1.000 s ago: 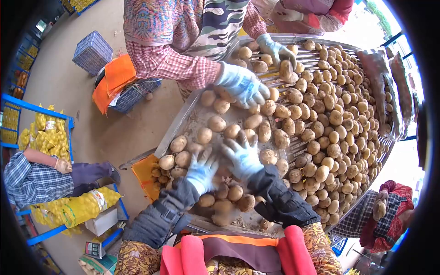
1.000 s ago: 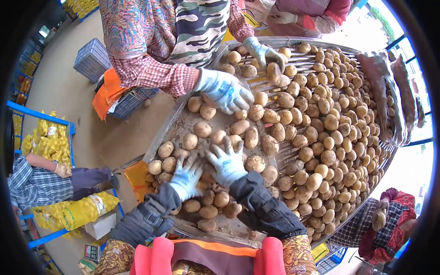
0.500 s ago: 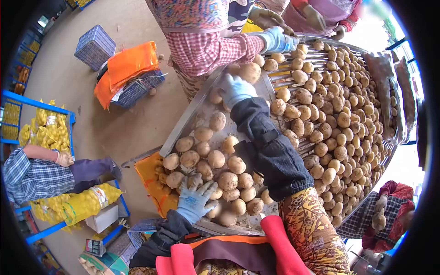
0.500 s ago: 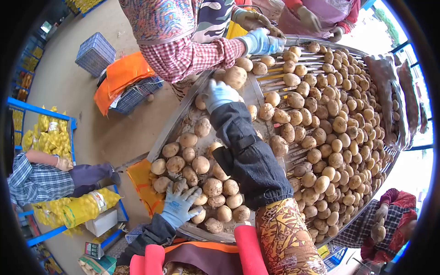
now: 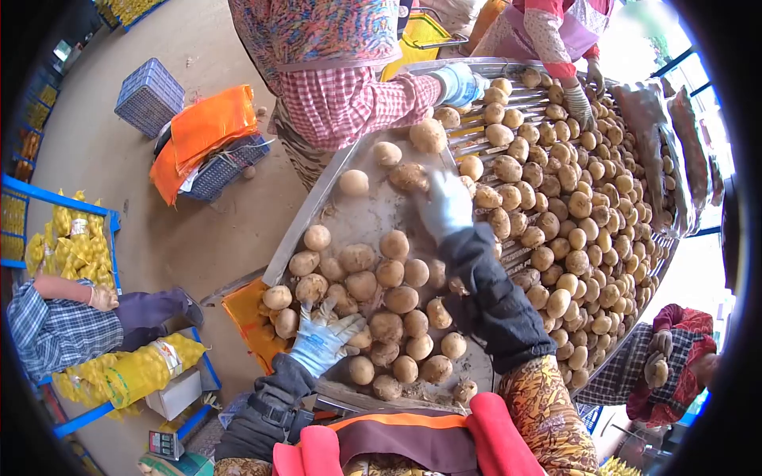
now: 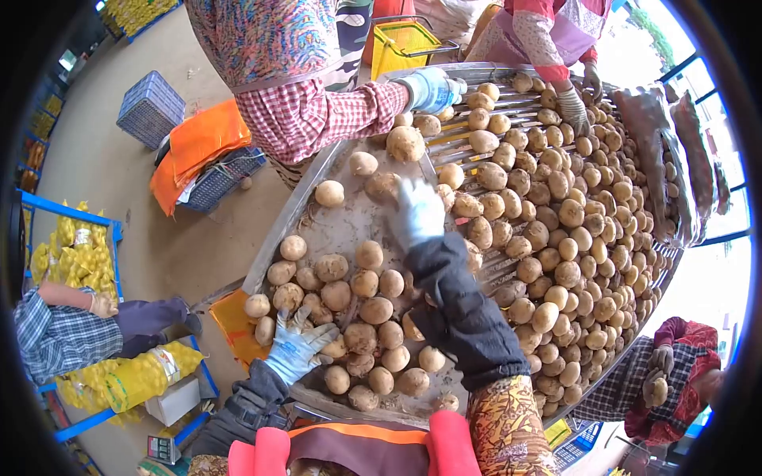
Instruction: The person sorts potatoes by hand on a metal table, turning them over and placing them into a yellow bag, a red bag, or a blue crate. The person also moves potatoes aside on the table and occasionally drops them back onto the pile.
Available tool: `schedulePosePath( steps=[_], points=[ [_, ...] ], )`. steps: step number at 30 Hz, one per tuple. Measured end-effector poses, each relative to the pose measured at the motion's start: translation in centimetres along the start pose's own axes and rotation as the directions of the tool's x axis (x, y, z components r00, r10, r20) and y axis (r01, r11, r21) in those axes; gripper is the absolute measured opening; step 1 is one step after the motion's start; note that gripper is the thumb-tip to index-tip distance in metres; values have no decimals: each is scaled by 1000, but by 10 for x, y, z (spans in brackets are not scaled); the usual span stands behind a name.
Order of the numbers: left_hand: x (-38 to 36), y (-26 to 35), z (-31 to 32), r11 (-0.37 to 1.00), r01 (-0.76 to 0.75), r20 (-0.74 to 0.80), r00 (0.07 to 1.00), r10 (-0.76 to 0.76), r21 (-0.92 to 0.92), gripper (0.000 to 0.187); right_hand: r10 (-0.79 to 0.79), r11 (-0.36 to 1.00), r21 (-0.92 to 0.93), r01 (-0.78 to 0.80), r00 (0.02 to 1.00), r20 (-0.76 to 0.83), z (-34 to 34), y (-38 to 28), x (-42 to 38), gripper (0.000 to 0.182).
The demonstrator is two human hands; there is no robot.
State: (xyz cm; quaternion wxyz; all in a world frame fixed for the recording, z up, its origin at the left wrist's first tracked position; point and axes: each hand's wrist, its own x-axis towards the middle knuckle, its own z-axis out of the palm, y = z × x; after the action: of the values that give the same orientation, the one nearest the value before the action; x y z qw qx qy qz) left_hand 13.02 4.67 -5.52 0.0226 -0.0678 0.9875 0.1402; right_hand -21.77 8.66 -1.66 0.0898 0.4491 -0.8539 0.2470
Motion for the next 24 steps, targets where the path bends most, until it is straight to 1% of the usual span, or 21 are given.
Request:
schedulePosePath(
  steps=[1, 2, 3, 4, 6, 7, 8, 10, 11, 12, 14, 15, 16, 17, 18, 19, 20, 22, 23, 24],
  points=[
    [1, 0, 0, 1000, -2, 2, 1000, 2, 4, 51, 90, 993, -69, -95, 993, -78, 9, 6, 21, 45],
    [1, 0, 0, 1000, -6, -27, 1000, 5, -6, 51, 120, 988, -89, -126, 990, -70, 12, 13, 42, 56],
    [3, -1, 0, 1000, -7, -56, 998, 6, -16, 51, 215, 970, -107, -217, 976, -28, 26, 23, 62, 69],
    [4, -2, 1, 1000, -1, -57, 998, 0, -11, 51, 232, 965, -123, -233, 972, -21, 38, 28, 78, 83],
    [5, -3, 5, 999, 3, -60, 998, -5, -42, 49, 195, 971, -172, -166, 967, 167, 54, 37, 96, 90],
    [5, -5, 7, 1000, 0, -63, 998, -1, -23, 51, 119, 993, -16, -119, 959, 258, 61, 43, 103, 87],
    [4, -6, 9, 1000, 8, -56, 998, -9, -29, 51, 118, 993, -14, -119, 956, 270, 70, 44, 101, 87],
    [4, -4, 10, 1000, 19, -51, 999, -20, -25, 51, 139, 987, 42, -155, 955, 264, 62, 29, 92, 83],
    [6, -3, 6, 999, 25, -72, 997, -28, -31, 50, 115, 981, 113, -157, 942, 314, 52, 17, 82, 82],
    [9, -3, 4, 999, 25, -76, 997, -27, -32, 50, 144, 952, 173, -252, 869, 473, 36, 6, 71, 84],
    [11, -2, -1, 998, 40, -9, 999, -41, -53, 48, 111, 842, 414, -347, 862, 495, 23, 2, 37, 82],
    [12, -1, -4, 998, 49, 23, 999, -48, -44, 48, 193, 672, 508, -538, 790, 581, 5, -9, 21, 81],
    [12, 0, -4, 998, 40, 21, 999, -40, -41, 48, 243, 454, 559, -694, 700, 672, -14, -21, 3, 80],
    [12, 1, -4, 999, 44, 2, 999, -44, -32, 49, 315, 492, 542, -681, 720, 619, -19, -20, -16, 78],
    [13, 2, -4, 999, 46, -17, 999, -47, -21, 49, 197, 288, 617, -733, 675, 711, -21, -10, -33, 71],
    [13, 4, -7, 997, 60, -11, 998, -61, -46, 50, 70, -102, 611, -785, 607, 791, -48, -24, -42, 67],
    [13, 4, -5, 998, 41, -11, 999, -42, -41, 50, -90, -467, 476, -746, 575, 813, -76, -42, -53, 63],
    [14, 5, -3, 997, 40, -33, 999, -43, -69, 52, 176, -275, 647, -712, 624, 761, -100, -63, -84, 62],
    [12, 7, -6, 997, 63, 8, 998, -63, -48, 54, 61, -620, 393, -679, 458, 887, -84, -46, -102, 60],
    [13, 15, -12, 998, 52, 5, 999, -51, -43, 54, -9, -658, 353, -665, 475, 880, -81, -43, -120, 56]
  ],
)
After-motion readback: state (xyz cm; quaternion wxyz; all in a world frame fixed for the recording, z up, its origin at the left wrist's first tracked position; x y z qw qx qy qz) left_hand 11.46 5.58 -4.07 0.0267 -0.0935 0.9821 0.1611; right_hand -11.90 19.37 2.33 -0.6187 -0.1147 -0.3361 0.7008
